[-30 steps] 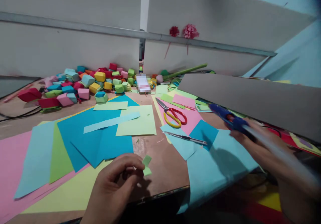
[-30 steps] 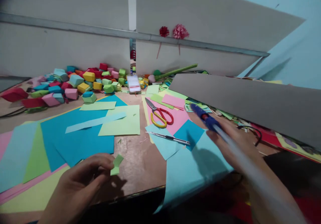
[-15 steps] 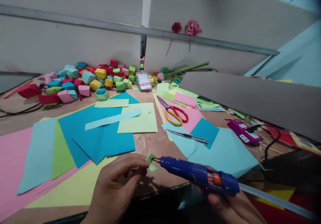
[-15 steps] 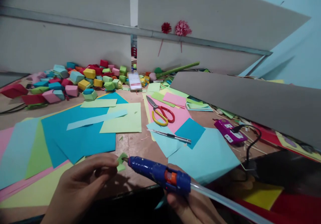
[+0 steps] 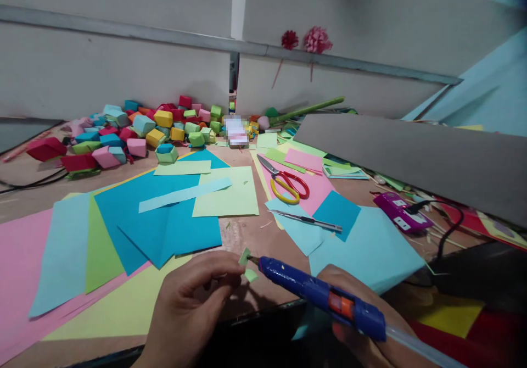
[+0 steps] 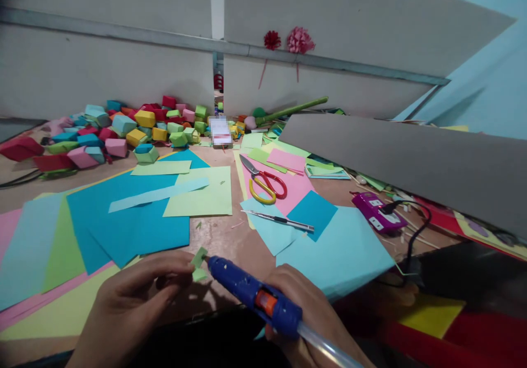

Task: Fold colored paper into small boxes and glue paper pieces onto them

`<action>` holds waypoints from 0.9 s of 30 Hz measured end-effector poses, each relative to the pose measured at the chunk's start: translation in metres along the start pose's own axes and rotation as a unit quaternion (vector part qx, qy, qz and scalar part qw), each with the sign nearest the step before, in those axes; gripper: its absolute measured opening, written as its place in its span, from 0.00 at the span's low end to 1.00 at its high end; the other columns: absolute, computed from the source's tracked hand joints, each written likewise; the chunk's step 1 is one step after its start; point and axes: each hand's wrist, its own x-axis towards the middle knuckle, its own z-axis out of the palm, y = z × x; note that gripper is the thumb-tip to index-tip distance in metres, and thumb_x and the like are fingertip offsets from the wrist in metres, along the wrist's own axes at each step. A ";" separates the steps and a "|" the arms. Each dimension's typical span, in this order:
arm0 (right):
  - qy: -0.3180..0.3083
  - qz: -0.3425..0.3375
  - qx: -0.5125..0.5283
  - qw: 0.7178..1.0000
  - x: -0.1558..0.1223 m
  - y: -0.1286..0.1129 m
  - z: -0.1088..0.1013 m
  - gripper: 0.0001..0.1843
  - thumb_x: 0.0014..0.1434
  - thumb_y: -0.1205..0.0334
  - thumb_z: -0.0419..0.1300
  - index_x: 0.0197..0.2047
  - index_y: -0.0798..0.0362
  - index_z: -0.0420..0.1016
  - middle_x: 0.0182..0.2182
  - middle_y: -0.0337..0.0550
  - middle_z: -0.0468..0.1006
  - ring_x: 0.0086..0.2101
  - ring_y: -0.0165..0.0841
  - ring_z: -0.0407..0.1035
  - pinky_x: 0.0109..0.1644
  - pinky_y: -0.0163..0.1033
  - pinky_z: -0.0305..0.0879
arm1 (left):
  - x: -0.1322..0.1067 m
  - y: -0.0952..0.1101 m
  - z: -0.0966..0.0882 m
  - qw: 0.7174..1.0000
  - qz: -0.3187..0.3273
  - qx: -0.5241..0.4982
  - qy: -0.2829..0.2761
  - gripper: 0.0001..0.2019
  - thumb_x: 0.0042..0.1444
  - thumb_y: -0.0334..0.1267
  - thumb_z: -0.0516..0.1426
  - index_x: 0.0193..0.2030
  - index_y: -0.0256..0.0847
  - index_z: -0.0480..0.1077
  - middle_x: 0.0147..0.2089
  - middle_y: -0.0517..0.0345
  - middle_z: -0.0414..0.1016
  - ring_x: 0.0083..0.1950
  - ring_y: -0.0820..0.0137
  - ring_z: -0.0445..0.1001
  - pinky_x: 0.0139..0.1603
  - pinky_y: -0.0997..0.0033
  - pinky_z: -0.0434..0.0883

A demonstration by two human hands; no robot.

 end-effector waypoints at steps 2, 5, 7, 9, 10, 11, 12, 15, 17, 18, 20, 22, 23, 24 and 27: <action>-0.030 0.010 0.021 0.999 -0.004 0.003 0.001 0.21 0.63 0.40 0.49 0.36 0.46 0.70 0.28 0.41 0.74 0.30 0.35 0.70 0.33 0.35 0.68 | 0.000 0.000 0.000 1.000 -0.007 -0.008 0.000 0.12 0.49 0.25 0.60 0.31 0.48 0.79 0.34 0.65 0.83 0.37 0.74 0.81 0.35 0.86 0.76; -0.044 0.017 0.032 0.998 -0.007 0.008 0.003 0.22 0.63 0.39 0.47 0.38 0.47 0.69 0.30 0.42 0.73 0.32 0.35 0.69 0.31 0.35 0.67 | 0.000 -0.001 0.000 1.000 -0.018 -0.017 -0.004 0.12 0.49 0.25 0.60 0.31 0.49 0.79 0.34 0.65 0.83 0.37 0.74 0.81 0.36 0.86 0.76; -0.048 0.017 0.037 0.998 -0.008 0.009 0.004 0.23 0.63 0.38 0.46 0.37 0.47 0.70 0.30 0.41 0.73 0.31 0.34 0.69 0.31 0.34 0.66 | 0.000 -0.002 0.001 0.999 -0.024 -0.024 -0.014 0.13 0.48 0.24 0.60 0.32 0.50 0.80 0.34 0.65 0.83 0.37 0.74 0.81 0.36 0.86 0.76; -0.040 0.021 0.037 0.998 -0.008 0.007 0.004 0.24 0.63 0.37 0.47 0.34 0.48 0.69 0.28 0.40 0.72 0.30 0.33 0.68 0.32 0.34 0.66 | -0.001 -0.002 0.002 0.999 -0.030 -0.034 -0.017 0.13 0.48 0.24 0.61 0.32 0.50 0.80 0.34 0.65 0.83 0.37 0.73 0.82 0.36 0.86 0.76; -0.034 0.024 0.034 0.999 -0.007 0.006 0.003 0.24 0.63 0.38 0.47 0.33 0.48 0.69 0.27 0.40 0.72 0.29 0.33 0.68 0.32 0.34 0.67 | -0.002 -0.002 0.002 0.999 -0.033 -0.038 -0.017 0.13 0.47 0.24 0.61 0.31 0.49 0.80 0.34 0.65 0.83 0.36 0.74 0.82 0.36 0.86 0.76; -0.027 0.029 0.031 0.999 -0.007 0.004 0.003 0.25 0.63 0.38 0.47 0.32 0.49 0.69 0.27 0.40 0.72 0.29 0.33 0.68 0.33 0.35 0.67 | -0.002 -0.001 0.002 0.998 -0.037 -0.041 -0.017 0.13 0.47 0.24 0.61 0.31 0.49 0.80 0.34 0.64 0.83 0.36 0.73 0.82 0.36 0.86 0.76; -0.021 0.032 0.029 0.999 -0.007 0.002 0.002 0.25 0.63 0.38 0.46 0.32 0.49 0.69 0.27 0.40 0.72 0.29 0.33 0.68 0.33 0.35 0.67 | -0.002 -0.001 0.002 0.998 -0.041 -0.041 -0.020 0.12 0.48 0.25 0.61 0.31 0.49 0.80 0.34 0.64 0.83 0.36 0.73 0.82 0.36 0.85 0.76; -0.018 0.037 0.031 0.999 -0.009 -0.001 0.002 0.26 0.62 0.37 0.47 0.32 0.49 0.71 0.27 0.42 0.73 0.29 0.34 0.68 0.34 0.36 0.67 | -0.003 -0.002 0.002 0.998 -0.045 -0.034 -0.037 0.11 0.49 0.26 0.61 0.32 0.47 0.80 0.35 0.61 0.83 0.37 0.70 0.82 0.36 0.82 0.77; -0.017 0.033 0.045 0.998 -0.010 -0.001 0.002 0.26 0.61 0.36 0.48 0.31 0.49 0.71 0.26 0.42 0.72 0.29 0.35 0.68 0.34 0.37 0.67 | -0.004 -0.003 0.001 0.998 -0.045 -0.025 -0.046 0.10 0.50 0.27 0.61 0.33 0.46 0.80 0.37 0.59 0.83 0.39 0.68 0.82 0.36 0.80 0.78; -0.015 0.032 0.052 0.998 -0.010 0.000 0.001 0.26 0.61 0.36 0.48 0.31 0.49 0.71 0.26 0.42 0.72 0.29 0.35 0.68 0.33 0.37 0.67 | -0.004 -0.004 0.001 0.998 -0.046 -0.021 -0.048 0.10 0.50 0.27 0.60 0.33 0.46 0.80 0.37 0.59 0.83 0.39 0.68 0.82 0.37 0.79 0.78; -0.013 0.032 0.058 0.998 -0.010 0.001 0.001 0.25 0.60 0.36 0.49 0.30 0.48 0.71 0.25 0.42 0.71 0.29 0.35 0.68 0.33 0.37 0.67 | -0.004 -0.006 0.001 0.997 -0.044 -0.014 -0.057 0.10 0.51 0.27 0.61 0.34 0.47 0.79 0.38 0.60 0.83 0.41 0.68 0.81 0.38 0.79 0.78; -0.007 0.036 0.052 0.998 -0.010 0.003 0.000 0.24 0.61 0.37 0.50 0.31 0.48 0.71 0.25 0.42 0.71 0.29 0.35 0.67 0.33 0.37 0.66 | -0.005 -0.007 0.001 0.997 -0.040 -0.010 -0.066 0.11 0.52 0.27 0.60 0.34 0.48 0.79 0.38 0.60 0.83 0.42 0.69 0.81 0.39 0.80 0.78; -0.002 0.037 0.046 0.998 -0.010 0.004 0.000 0.24 0.61 0.37 0.49 0.31 0.48 0.70 0.26 0.42 0.71 0.29 0.35 0.67 0.33 0.37 0.66 | -0.005 -0.008 0.001 0.997 -0.038 -0.009 -0.070 0.11 0.52 0.27 0.60 0.35 0.49 0.79 0.38 0.61 0.83 0.41 0.69 0.81 0.38 0.80 0.78; -0.001 0.038 0.039 0.999 -0.010 0.006 0.001 0.24 0.62 0.37 0.49 0.31 0.48 0.70 0.26 0.41 0.71 0.28 0.35 0.67 0.33 0.37 0.66 | -0.005 -0.008 0.001 0.997 -0.038 -0.009 -0.073 0.11 0.52 0.27 0.60 0.35 0.48 0.79 0.38 0.60 0.83 0.41 0.69 0.81 0.38 0.80 0.78; -0.001 0.021 0.010 1.000 -0.009 0.013 0.002 0.24 0.63 0.39 0.48 0.31 0.49 0.69 0.26 0.40 0.71 0.27 0.33 0.66 0.31 0.36 0.65 | -0.004 -0.006 0.001 0.995 -0.056 -0.010 -0.078 0.09 0.52 0.28 0.61 0.34 0.48 0.79 0.38 0.60 0.83 0.41 0.68 0.81 0.38 0.79 0.78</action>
